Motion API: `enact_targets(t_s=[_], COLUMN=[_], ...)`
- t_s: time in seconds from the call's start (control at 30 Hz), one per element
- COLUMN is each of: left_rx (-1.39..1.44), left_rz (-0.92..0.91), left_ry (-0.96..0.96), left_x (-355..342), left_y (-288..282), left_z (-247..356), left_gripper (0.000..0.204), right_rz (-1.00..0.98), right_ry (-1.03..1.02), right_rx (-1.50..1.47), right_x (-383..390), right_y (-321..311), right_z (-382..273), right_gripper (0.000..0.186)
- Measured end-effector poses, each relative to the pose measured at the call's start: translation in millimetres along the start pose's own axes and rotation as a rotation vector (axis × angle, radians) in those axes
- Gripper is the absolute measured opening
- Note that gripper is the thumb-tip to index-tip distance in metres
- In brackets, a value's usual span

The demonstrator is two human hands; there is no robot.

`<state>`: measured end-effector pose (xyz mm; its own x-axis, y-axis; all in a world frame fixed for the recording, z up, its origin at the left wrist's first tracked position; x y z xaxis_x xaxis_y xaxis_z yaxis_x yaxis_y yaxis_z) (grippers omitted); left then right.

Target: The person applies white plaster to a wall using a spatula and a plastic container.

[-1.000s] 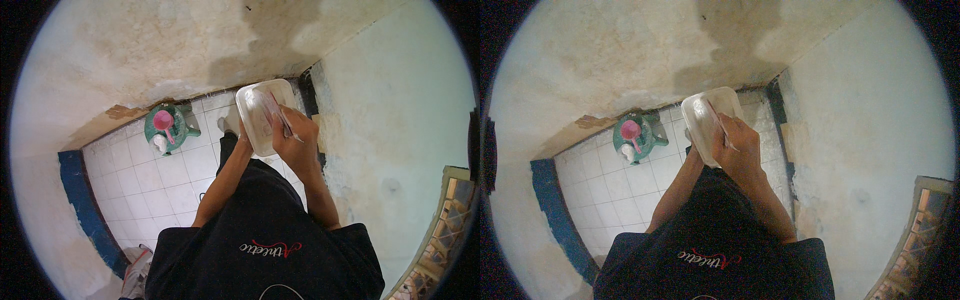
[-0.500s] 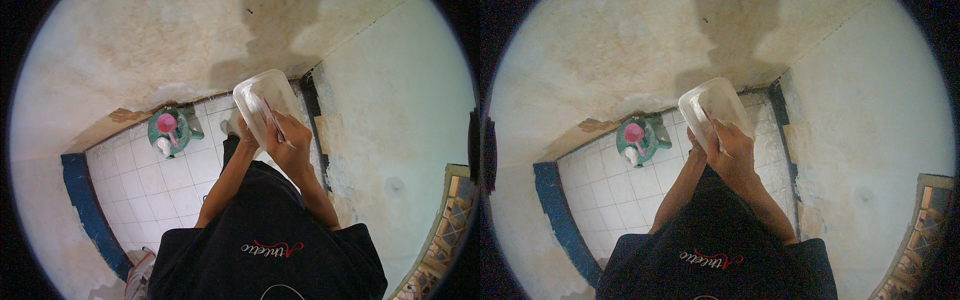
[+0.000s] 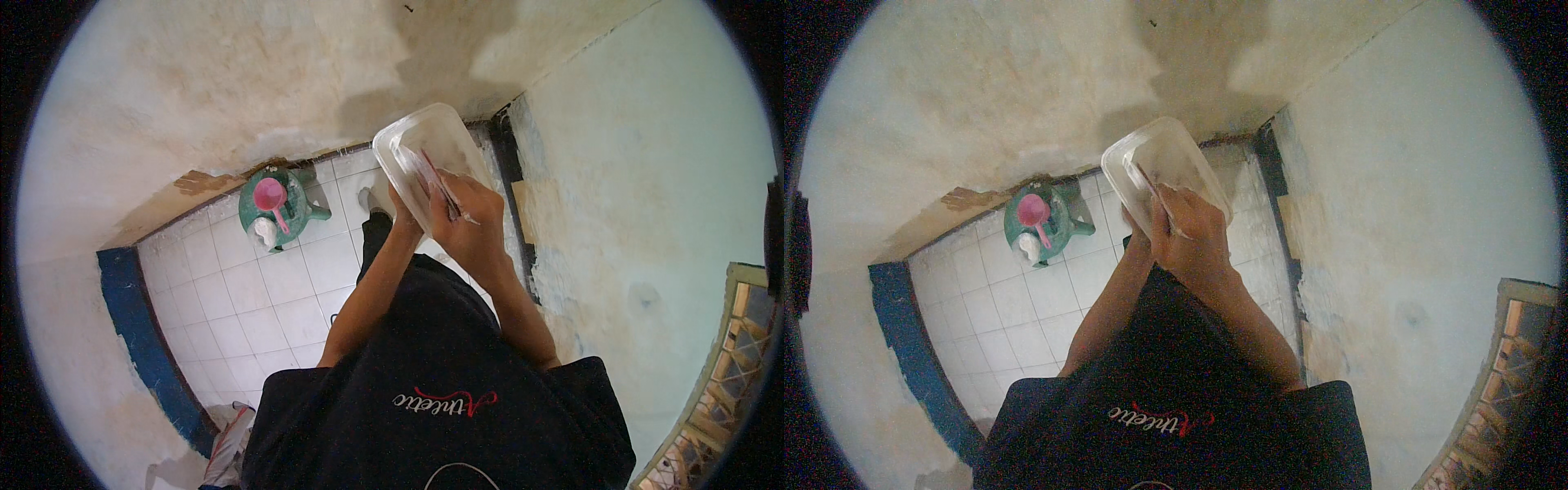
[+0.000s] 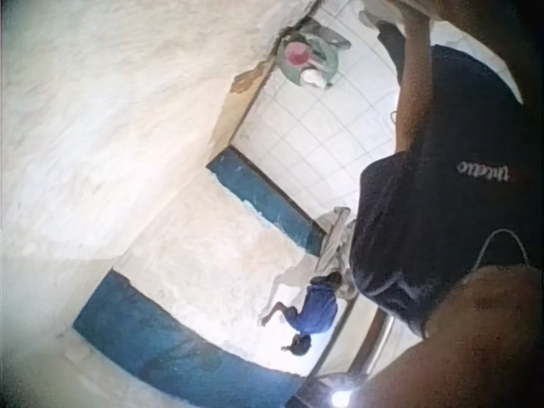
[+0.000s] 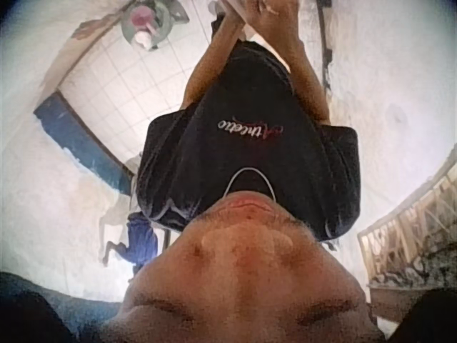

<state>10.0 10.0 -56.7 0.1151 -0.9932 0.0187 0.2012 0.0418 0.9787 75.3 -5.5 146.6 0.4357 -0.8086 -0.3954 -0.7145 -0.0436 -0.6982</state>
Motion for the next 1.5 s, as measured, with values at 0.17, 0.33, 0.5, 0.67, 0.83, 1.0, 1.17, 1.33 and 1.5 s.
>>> enact_targets(t_s=[0.17, 0.33, 0.5, 0.67, 0.83, 1.0, 1.17, 1.33, 1.5], left_rx=[-0.084, 0.221, 0.313, 0.302, 0.215, 0.579, 0.505, 0.703, 0.427], left_rz=[-0.044, -0.079, -0.06, -0.15, -0.255, -0.105, -0.084, -0.003, -0.102], left_ry=[-0.083, -0.11, -0.215, -0.173, -0.167, -0.268, -0.206, -0.101, -0.12], left_x=[-3.2, -4.9, 1.0, -1.4, -1.1, -1.9, -4.1, -20.3, -12.2], left_y=[-15.4, -3.6, 24.4, 14.7, -0.9, -6.0, 3.5, -39.3, 3.4], left_z=[0.7, -2.4, -0.7, -15.9, -25.6, -44.6, -50.2, -75.9, -62.8], left_gripper=[0.056, 0.058, 0.059, 0.057, 0.049, 0.066, 0.067, 0.068, 0.068], right_rz=[-0.087, -0.089, -0.118, -0.133, -0.084, -0.053, -0.044, -0.103, 0.042], right_ry=[0.11, 0.307, 0.341, 0.271, 0.35, 0.215, 0.315, 0.25, 0.322], right_rx=[-0.105, -0.277, -0.179, -0.226, -0.239, -0.171, -0.045, -0.096, -0.077], right_x=[-4.6, -13.1, -6.6, -0.2, -2.2, 8.0, -9.1, 5.6, 15.9], right_y=[-7.7, -23.3, -28.3, -18.3, -41.9, -30.7, -66.0, -50.6, -66.9], right_z=[10.8, 4.7, 15.7, 21.9, 18.3, 29.9, 20.8, 17.1, 31.2], right_gripper=[0.014, 0.013, 0.012, 0.011, 0.012, 0.013, 0.014, 0.013, 0.013])
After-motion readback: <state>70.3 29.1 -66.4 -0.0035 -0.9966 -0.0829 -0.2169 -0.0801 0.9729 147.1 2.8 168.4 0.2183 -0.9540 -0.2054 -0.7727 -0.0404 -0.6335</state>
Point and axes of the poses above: each hand's wrist, its own x-axis away from the middle knuckle, its own y-axis out of the palm, z = x × y, the point moved 2 cm from there along -x, towards the middle knuckle, and after that the axes turned 9 degrees about -z, right-handed, at the moved point
